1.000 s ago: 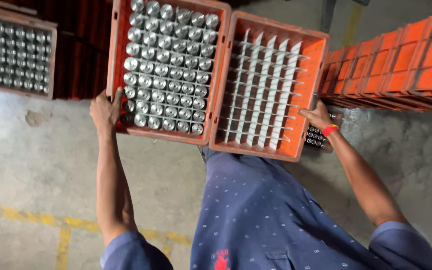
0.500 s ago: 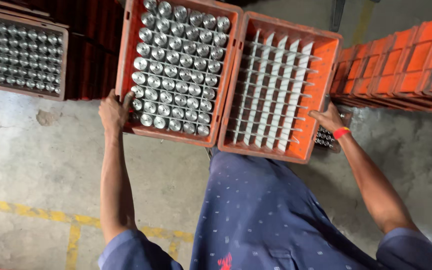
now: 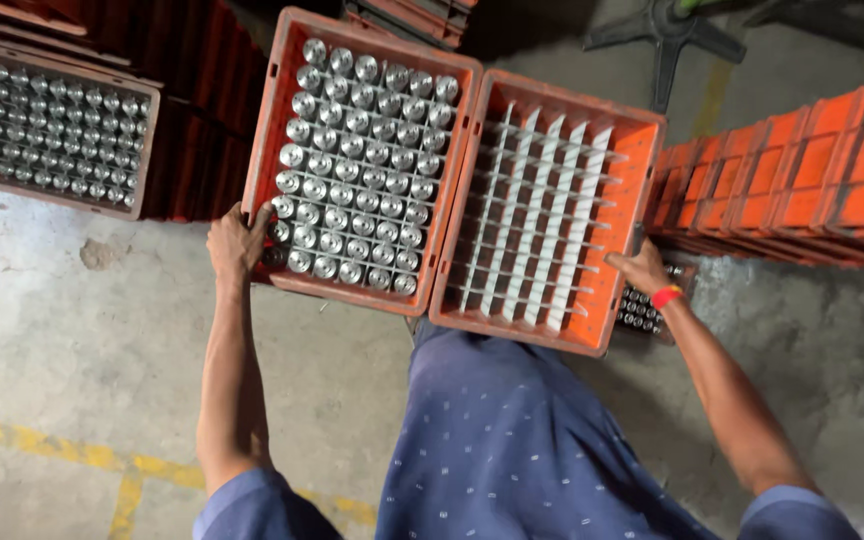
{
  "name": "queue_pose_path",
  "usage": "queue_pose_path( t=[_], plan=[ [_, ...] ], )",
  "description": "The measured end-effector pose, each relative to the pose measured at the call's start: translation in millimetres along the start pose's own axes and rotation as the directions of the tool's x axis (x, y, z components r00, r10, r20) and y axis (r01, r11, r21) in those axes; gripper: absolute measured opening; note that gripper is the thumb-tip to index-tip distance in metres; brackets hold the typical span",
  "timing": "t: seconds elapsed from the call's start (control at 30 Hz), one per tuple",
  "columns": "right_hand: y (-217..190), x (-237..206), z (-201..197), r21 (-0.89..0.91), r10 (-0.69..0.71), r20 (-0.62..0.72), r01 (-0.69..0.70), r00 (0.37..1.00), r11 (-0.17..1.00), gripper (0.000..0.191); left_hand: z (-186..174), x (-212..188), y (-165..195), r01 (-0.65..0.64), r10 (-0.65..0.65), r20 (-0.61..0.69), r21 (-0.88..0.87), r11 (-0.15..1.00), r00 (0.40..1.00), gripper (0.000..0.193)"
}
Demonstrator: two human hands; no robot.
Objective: The person transfers small cylindrical metal parts from one orange crate to another using a metal rod to push them into place. They then move the filled crate to a stack and retrieve an empty one to continue the process.
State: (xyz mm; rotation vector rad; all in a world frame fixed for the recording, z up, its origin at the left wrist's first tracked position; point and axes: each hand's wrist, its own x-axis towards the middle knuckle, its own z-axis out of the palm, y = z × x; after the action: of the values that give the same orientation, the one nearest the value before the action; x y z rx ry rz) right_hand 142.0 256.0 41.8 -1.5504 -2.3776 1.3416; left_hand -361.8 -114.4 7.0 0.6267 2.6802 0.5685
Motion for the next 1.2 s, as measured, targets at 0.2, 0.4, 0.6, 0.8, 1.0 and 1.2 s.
queue_pose_path(
  t=[0.2,0.4,0.6,0.8,1.0,1.2],
  plan=[
    [5,-1,0,0.000,-0.046,0.016,0.046,0.999,0.999,0.053,-2,-5,3,0.004,-0.002,-0.015,0.088,0.996,1.000,0.066],
    [7,0,0,0.008,-0.048,-0.032,0.048,0.998,0.999,0.060,3,-9,4,-0.016,0.017,-0.006,0.174,0.985,1.000,0.066],
    [6,1,-1,-0.015,-0.017,0.040,0.018,0.999,1.000,0.052,-5,-6,10,-0.038,0.042,-0.026,0.144,0.989,0.999,0.064],
    [19,-6,-2,-0.211,0.016,-0.114,-0.040,0.993,0.977,0.069,5,-29,29,-0.023,0.127,-0.274,0.354,0.935,0.953,0.086],
    [34,-60,-9,0.208,-0.128,-0.558,0.288,0.820,0.935,0.067,83,-127,54,-0.513,0.730,-0.213,0.585,0.628,0.649,0.066],
    [22,-104,5,0.666,0.102,-0.429,0.238,0.898,0.707,0.072,103,-165,67,-0.548,0.565,-0.093,0.157,0.822,0.820,0.044]
  ],
)
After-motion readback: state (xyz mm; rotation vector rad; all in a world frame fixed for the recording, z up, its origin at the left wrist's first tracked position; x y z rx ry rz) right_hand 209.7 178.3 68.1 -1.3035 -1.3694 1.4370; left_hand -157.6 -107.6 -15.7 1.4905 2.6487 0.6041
